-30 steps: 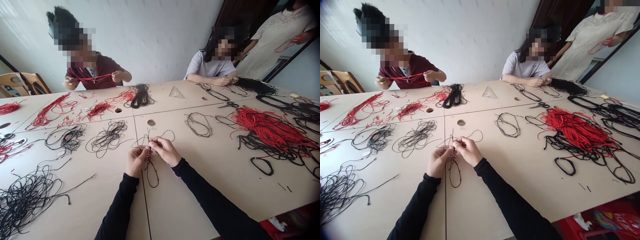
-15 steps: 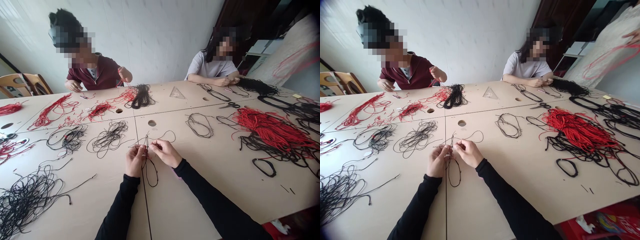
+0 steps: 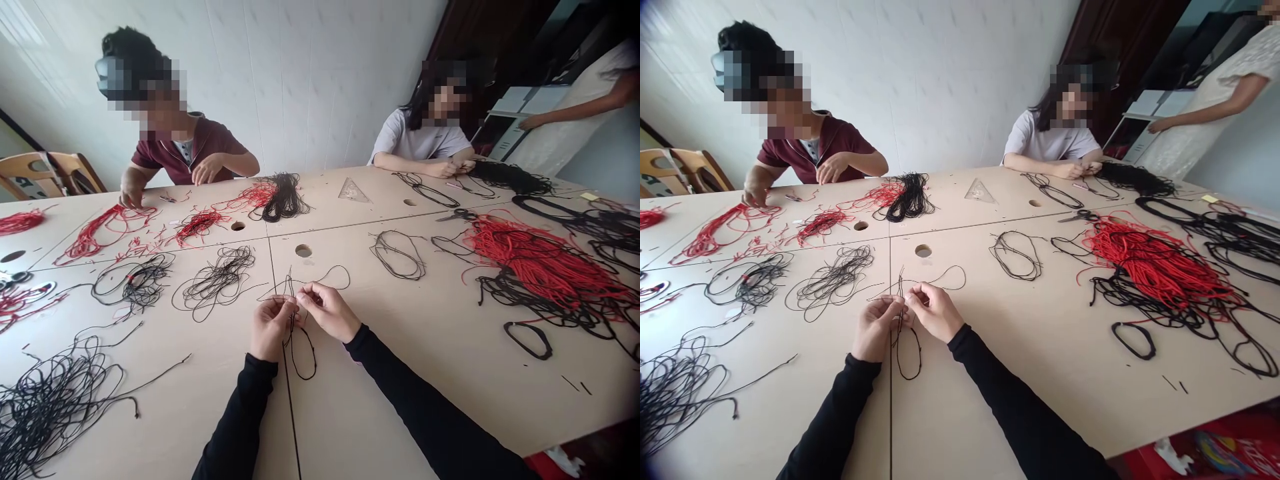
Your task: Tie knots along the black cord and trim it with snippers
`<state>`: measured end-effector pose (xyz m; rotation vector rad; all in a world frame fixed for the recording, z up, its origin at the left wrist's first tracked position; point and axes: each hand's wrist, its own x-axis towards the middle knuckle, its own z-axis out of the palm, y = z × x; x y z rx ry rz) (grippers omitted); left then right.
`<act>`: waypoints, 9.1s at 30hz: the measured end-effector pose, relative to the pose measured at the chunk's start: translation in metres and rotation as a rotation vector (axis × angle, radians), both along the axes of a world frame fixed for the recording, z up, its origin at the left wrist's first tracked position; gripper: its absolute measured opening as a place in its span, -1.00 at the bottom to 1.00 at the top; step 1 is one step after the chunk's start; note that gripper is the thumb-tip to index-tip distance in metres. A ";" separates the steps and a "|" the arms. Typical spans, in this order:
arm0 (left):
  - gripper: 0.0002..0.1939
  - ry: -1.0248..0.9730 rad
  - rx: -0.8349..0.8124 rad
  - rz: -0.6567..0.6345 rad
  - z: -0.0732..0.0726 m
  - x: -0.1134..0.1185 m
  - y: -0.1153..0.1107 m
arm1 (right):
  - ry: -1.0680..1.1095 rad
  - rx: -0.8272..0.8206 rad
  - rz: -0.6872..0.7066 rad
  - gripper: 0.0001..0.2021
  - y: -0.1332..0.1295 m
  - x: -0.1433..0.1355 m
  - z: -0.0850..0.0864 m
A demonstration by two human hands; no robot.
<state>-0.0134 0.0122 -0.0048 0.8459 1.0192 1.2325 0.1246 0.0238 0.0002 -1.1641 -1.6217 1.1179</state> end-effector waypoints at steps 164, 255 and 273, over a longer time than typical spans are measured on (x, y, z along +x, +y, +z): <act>-0.68 0.096 -0.023 0.001 0.002 0.001 -0.005 | 0.314 0.021 -0.334 -0.81 0.004 0.004 0.010; -0.68 -0.129 -0.038 0.077 0.002 0.000 -0.002 | -0.211 0.309 -0.055 -0.92 -0.003 0.005 0.009; -0.66 -0.184 -0.032 0.051 -0.005 -0.002 0.002 | -0.263 0.328 -0.068 -0.93 -0.004 0.001 0.008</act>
